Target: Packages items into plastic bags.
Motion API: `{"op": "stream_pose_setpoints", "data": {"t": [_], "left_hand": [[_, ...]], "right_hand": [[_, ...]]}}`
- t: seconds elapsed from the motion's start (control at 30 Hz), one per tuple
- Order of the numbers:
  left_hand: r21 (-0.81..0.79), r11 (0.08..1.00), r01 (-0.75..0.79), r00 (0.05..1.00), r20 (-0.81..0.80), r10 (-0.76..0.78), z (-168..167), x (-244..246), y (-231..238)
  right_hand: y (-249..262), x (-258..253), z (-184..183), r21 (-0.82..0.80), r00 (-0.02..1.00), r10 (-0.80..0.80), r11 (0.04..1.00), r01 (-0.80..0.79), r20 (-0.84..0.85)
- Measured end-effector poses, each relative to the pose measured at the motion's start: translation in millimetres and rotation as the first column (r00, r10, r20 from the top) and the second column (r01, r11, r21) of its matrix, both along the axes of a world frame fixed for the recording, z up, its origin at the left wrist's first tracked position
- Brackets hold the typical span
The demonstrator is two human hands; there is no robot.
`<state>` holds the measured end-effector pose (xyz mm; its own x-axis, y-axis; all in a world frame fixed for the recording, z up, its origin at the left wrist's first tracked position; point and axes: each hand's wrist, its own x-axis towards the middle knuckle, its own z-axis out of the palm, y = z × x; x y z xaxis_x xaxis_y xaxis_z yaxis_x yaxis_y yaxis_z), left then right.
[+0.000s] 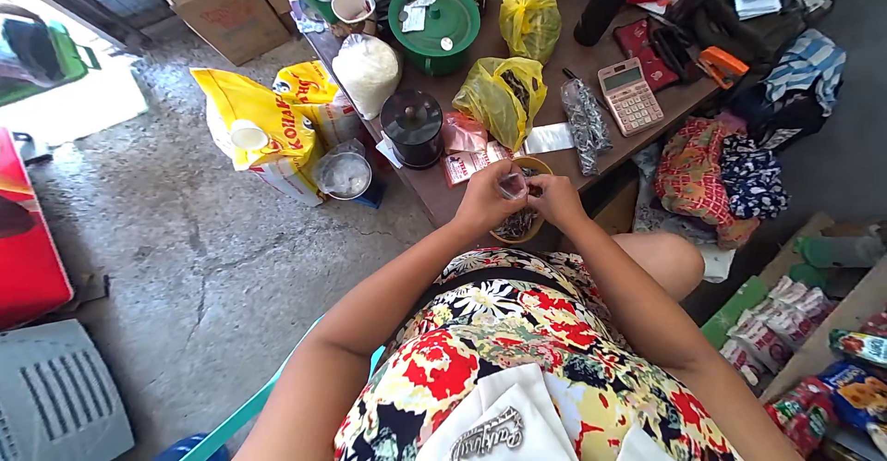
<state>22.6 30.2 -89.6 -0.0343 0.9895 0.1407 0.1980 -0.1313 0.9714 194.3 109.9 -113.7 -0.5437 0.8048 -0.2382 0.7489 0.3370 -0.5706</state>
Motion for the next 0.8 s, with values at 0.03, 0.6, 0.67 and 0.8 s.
{"op": "stream_pose_setpoints", "data": {"t": [0.03, 0.6, 0.67, 0.8], "left_hand": [[0.002, 1.000, 0.002, 1.000, 0.004, -0.002, -0.6, 1.1, 1.3], [-0.122, 0.992, 0.024, 0.998, -0.061, -0.031, 2.6, 11.6, 17.2], [-0.131, 0.991, 0.034, 0.996, -0.075, -0.044, 4.5, 11.7, 18.1], [-0.122, 0.991, 0.049, 0.994, -0.092, -0.060, 4.4, 12.3, 18.0]], "right_hand": [[2.1, 3.3, 3.0, -0.011, 0.999, -0.021, 1.000, 0.020, -0.032], [3.8, 36.0, 117.4, -0.235, 0.933, -0.173, 0.967, 0.100, -0.316], [1.7, 30.3, 124.3, -0.224, 0.945, -0.138, 0.972, 0.072, -0.295], [-5.9, 19.3, 132.0, -0.113, 0.978, -0.002, 0.993, -0.022, -0.207]]}}
